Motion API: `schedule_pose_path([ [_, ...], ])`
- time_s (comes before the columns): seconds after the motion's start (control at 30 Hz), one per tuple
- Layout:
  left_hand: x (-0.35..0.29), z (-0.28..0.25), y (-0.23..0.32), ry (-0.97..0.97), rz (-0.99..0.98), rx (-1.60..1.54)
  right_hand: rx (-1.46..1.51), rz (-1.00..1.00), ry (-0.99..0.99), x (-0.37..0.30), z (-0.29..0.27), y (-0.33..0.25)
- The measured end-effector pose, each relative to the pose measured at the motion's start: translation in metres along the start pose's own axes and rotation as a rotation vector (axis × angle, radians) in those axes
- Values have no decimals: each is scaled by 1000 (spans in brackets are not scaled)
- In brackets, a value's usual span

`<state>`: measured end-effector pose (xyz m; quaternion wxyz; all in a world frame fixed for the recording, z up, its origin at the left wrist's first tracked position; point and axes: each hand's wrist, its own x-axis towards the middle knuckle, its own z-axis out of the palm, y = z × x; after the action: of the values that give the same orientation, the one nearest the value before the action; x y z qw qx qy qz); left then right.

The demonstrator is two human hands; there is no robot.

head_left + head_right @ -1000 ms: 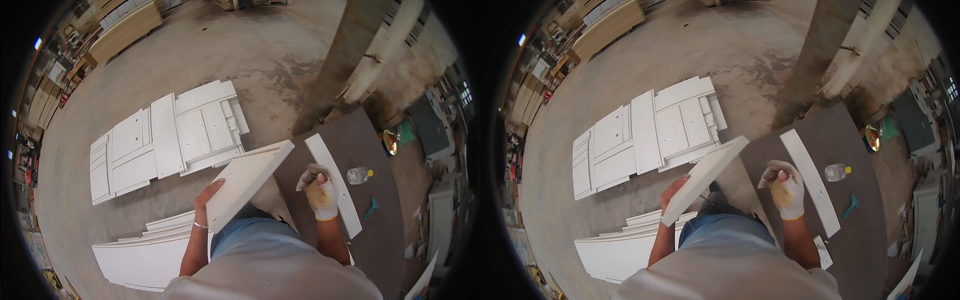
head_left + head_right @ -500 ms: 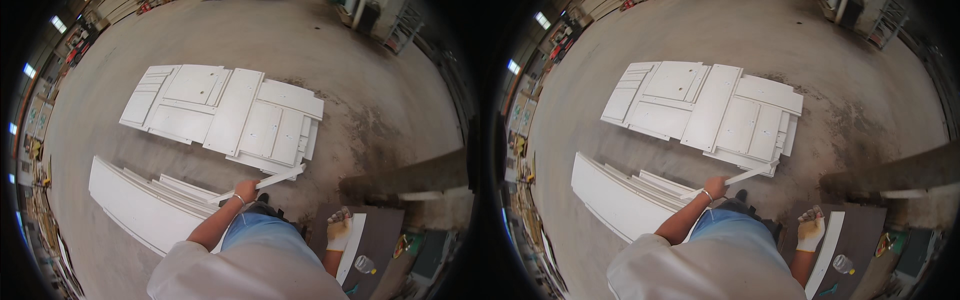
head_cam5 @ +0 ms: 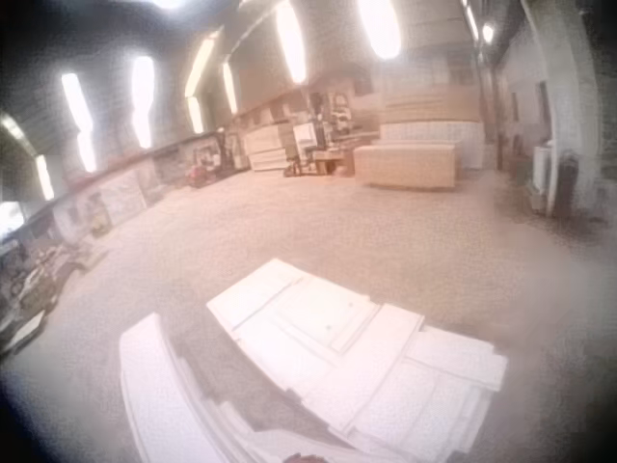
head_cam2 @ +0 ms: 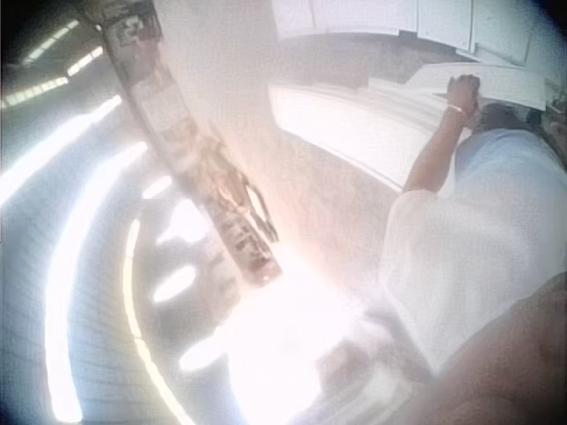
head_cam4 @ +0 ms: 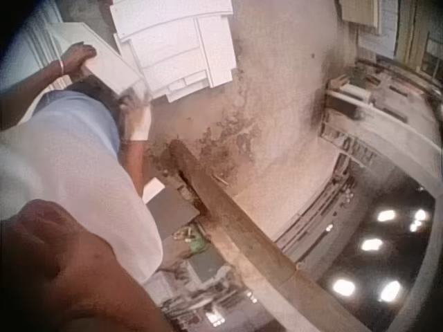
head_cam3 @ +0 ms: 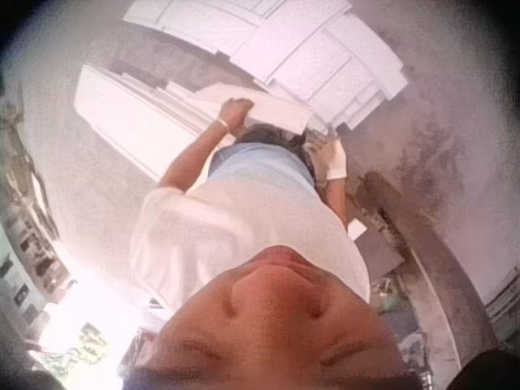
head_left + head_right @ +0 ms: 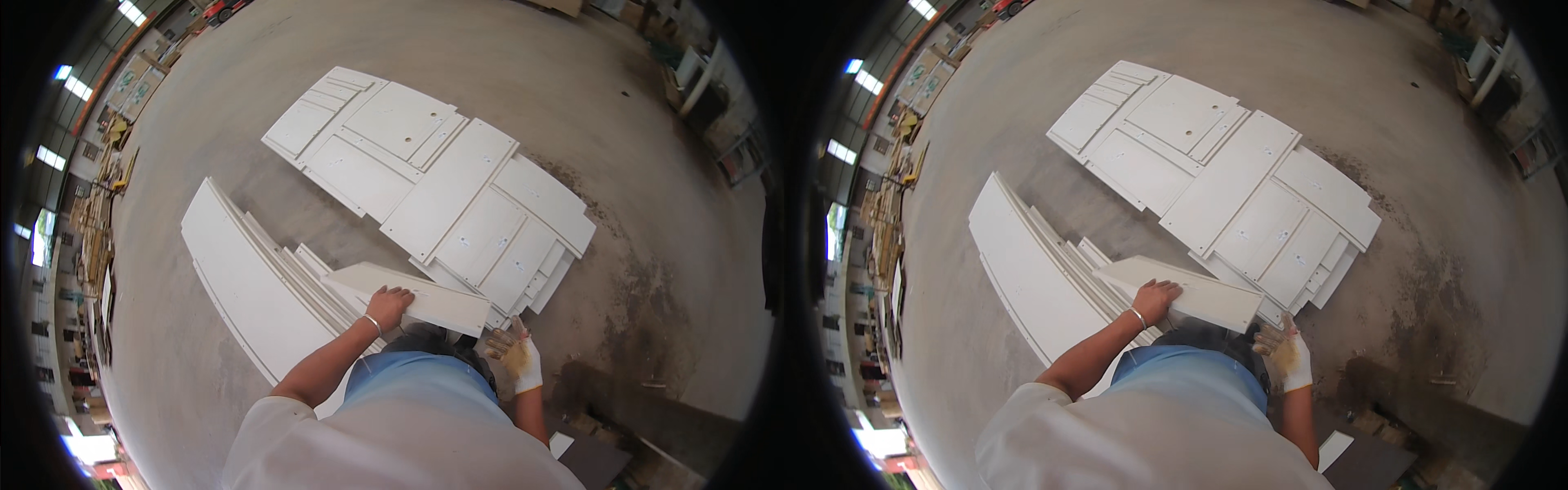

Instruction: The person wipes multiple white panels on a workbench using a white cloth. They pick up panels from a stack, wipe each surface, and place them back. A plastic bottle and a scraper are visible on the bench but not used.

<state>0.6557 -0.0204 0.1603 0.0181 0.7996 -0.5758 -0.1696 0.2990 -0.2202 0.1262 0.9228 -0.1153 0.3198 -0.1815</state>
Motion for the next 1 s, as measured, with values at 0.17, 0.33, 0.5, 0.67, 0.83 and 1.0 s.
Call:
schedule_pose_path([
  [0.17, 39, -14, -1, 90, 77, 37, -80, 196, -199, 66, 47, -2],
  [0.33, 94, -17, -42, 176, 77, 65, -252, -65, 224, 138, 92, 8],
  [0.5, 163, 5, -126, 265, -160, 9, -358, -306, 440, 244, 148, 27],
  [0.67, 272, 33, -244, 372, -428, -306, -790, -467, 661, 388, 230, 56],
  [0.83, 367, 36, -340, 64, -735, -2155, -833, -506, 657, 540, 297, 62],
  [1.0, 463, 29, -383, -82, -727, -2622, -918, -474, 605, 683, 321, 37],
])
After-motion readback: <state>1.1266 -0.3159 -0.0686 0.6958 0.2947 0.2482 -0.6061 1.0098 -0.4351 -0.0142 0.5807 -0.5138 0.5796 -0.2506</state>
